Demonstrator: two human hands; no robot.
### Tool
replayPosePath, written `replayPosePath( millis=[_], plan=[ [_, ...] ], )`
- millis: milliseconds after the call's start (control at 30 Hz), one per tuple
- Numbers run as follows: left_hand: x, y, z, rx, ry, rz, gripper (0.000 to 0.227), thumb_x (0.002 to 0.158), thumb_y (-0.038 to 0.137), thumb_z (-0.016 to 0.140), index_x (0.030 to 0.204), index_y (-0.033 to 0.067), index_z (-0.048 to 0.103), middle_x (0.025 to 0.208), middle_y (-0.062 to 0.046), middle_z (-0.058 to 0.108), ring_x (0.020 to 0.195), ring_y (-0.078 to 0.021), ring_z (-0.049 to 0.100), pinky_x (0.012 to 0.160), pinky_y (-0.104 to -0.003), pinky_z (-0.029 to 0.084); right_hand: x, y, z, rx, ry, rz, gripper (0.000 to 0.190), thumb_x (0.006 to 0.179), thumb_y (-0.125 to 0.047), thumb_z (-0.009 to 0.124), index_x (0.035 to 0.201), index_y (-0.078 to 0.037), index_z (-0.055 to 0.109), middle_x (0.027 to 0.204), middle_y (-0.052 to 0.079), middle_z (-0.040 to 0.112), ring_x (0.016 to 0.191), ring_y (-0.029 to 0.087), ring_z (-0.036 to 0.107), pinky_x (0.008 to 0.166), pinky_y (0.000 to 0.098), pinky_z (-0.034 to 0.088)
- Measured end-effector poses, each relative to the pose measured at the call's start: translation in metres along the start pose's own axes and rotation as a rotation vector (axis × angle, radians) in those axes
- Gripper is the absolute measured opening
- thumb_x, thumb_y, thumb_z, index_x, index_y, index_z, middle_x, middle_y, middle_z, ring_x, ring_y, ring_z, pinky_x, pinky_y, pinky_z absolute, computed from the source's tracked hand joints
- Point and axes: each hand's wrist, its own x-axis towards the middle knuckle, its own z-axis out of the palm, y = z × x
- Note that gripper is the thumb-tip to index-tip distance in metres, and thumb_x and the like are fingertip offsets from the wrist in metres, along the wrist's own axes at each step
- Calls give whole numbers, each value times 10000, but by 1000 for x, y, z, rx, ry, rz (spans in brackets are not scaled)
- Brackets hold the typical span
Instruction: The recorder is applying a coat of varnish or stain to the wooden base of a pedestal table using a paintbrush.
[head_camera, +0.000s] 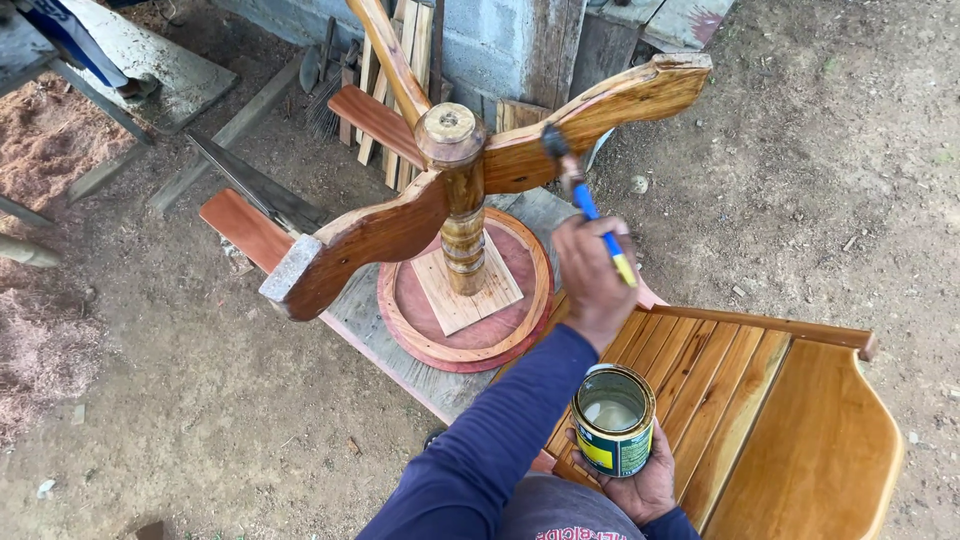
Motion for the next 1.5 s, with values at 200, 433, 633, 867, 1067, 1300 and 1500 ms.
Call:
replayPosePath(
  millis=[200,433,633,867,1067,1300,1500],
  plan=[
    [7,31,29,-79,-113,85,283,1004,145,633,1229,55,486,1186,-217,527,1117,-318,546,908,-450,519,3,-2,-6,1,-51,-8,812,951,-686,351,1438,-51,487,1333,260,606,1193,444,613,914,566,545],
    [7,30,26,-188,-225,247,329,1001,183,681,1275,144,502,1185,-141,572,1076,-286,612,816,-408,528,2,-1,-1,-10,-17,-7,827,945,-696,321,1459,-65,471,1343,260,606,1193,429,612,894,552,553],
    [18,-3,29,-175,-163,258,238,1030,206,669,1219,140,542,1159,-156,598,1056,-284,619,819,-412,559,1,-2,1,-10,-3,-11,830,940,-710,311,1482,-96,446,1348,256,597,1203,432,607,896,545,551],
    [12,6,-13,-134,28,177,189,1066,188,606,1209,111,510,1125,-162,603,1030,-282,606,866,-456,549,2,0,1,3,-25,-3,833,948,-708,309,1480,-81,445,1344,270,595,1203,436,605,905,549,553],
    [19,10,22,-257,-243,310,225,1004,208,674,1195,134,579,1126,-143,646,1040,-289,658,798,-391,571,2,-1,5,-41,10,18,821,944,-696,308,1475,-89,458,1345,251,601,1206,431,606,904,551,549],
    [40,-6,-3,-203,-129,274,215,999,206,689,1186,167,590,1129,-125,651,1070,-281,675,820,-385,599,4,-1,-8,-10,-88,15,838,941,-694,335,1478,-59,441,1353,278,588,1212,447,596,907,560,556],
    [17,-61,-43,-221,-48,138,186,1014,166,670,1171,121,582,1135,-156,651,1078,-285,681,866,-393,618,9,0,-9,-20,-60,50,854,927,-707,335,1500,-78,408,1377,287,562,1236,460,574,927,565,543]
  ],
)
